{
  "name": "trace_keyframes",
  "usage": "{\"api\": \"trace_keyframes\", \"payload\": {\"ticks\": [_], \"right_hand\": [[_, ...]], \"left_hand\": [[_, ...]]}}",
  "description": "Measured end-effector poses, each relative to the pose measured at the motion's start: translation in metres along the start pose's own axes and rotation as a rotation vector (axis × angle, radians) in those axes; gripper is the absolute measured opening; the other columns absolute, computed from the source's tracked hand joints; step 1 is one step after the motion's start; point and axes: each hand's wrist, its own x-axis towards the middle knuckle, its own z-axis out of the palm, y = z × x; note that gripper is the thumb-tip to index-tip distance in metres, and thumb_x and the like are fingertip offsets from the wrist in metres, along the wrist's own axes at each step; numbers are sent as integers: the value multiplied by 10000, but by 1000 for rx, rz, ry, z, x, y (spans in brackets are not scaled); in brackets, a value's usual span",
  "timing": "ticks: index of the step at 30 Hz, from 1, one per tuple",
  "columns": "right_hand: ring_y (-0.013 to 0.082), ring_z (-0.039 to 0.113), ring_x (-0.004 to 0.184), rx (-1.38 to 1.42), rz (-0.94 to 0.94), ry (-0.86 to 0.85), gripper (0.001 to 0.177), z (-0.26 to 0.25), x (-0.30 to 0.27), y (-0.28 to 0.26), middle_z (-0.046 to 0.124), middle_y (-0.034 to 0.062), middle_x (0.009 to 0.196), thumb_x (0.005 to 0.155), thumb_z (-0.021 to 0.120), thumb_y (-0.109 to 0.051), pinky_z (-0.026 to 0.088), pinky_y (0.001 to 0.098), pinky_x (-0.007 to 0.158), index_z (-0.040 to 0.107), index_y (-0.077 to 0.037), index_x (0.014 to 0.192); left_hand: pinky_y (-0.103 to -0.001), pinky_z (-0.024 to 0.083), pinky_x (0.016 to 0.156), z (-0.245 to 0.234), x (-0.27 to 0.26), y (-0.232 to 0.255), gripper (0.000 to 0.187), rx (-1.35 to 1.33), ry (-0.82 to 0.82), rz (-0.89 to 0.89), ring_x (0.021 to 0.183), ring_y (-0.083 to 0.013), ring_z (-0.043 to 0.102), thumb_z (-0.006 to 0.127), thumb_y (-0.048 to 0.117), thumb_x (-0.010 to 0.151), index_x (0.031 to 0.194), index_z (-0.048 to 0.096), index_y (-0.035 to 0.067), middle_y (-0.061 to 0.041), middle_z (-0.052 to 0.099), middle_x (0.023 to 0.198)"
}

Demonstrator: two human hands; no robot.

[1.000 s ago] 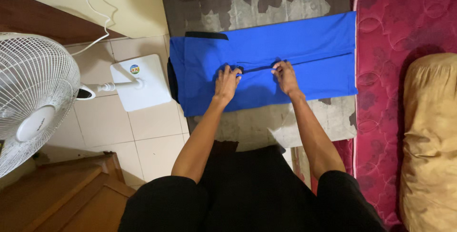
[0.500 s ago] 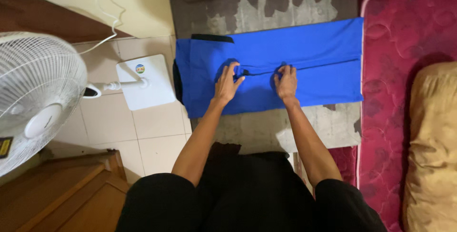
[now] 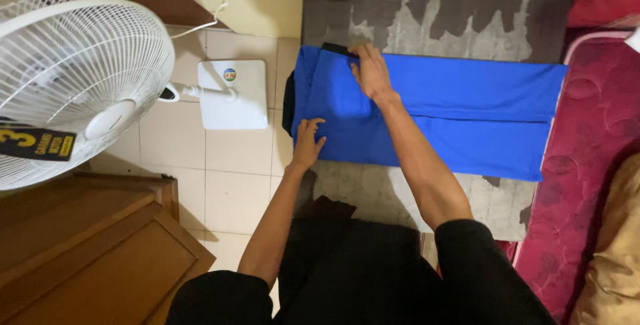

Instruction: The person picks up a blue shirt from a pile on a bed, lays it flat on a small table, and folds it by bringing the sides and sleeves inward and then folding the body in half.

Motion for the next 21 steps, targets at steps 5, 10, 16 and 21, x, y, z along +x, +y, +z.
{"api": "trace_keyframes", "payload": {"ticks": [5, 10, 16, 21], "right_hand": [[383, 489, 1284, -112, -236, -135, 505, 43, 41, 1, 590, 139, 1355, 879, 629, 2, 384, 477, 1109, 613, -114, 1370], [348, 489, 1261, -325, -318, -140, 425, 65, 55, 10, 579, 106, 1372, 870, 666, -26, 375, 477, 1086, 638, -149, 1275], [336, 509, 1233, -319, -301, -238, 336, 53, 59, -2, 605, 90, 1263, 767, 735, -72, 395, 460, 1069, 617, -131, 1076], [331, 528, 1176, -224, -292, -214, 401, 21, 51, -23, 632, 80, 1168, 741, 756, -85, 401, 484, 984, 634, -116, 1121]], "left_hand": [[-402, 474, 948, 9, 7, -17, 533, -37, 11, -26, 1004, -300, 538, 790, -42, 755, 1226, 629, 148, -113, 508, 1036], [-365, 496, 928, 9, 12, -25, 486, -124, -22, -74, 970, -265, 539, 784, -25, 776, 1203, 646, 160, -89, 501, 1023], [-356, 489, 927, 2, 12, -17, 449, -139, -51, -105, 962, -247, 535, 777, -23, 794, 1191, 662, 155, -78, 497, 1011], [-353, 489, 908, 5, 15, -21, 423, -130, -47, -89, 945, -247, 518, 772, -9, 804, 1181, 666, 151, -76, 486, 1008]]}}
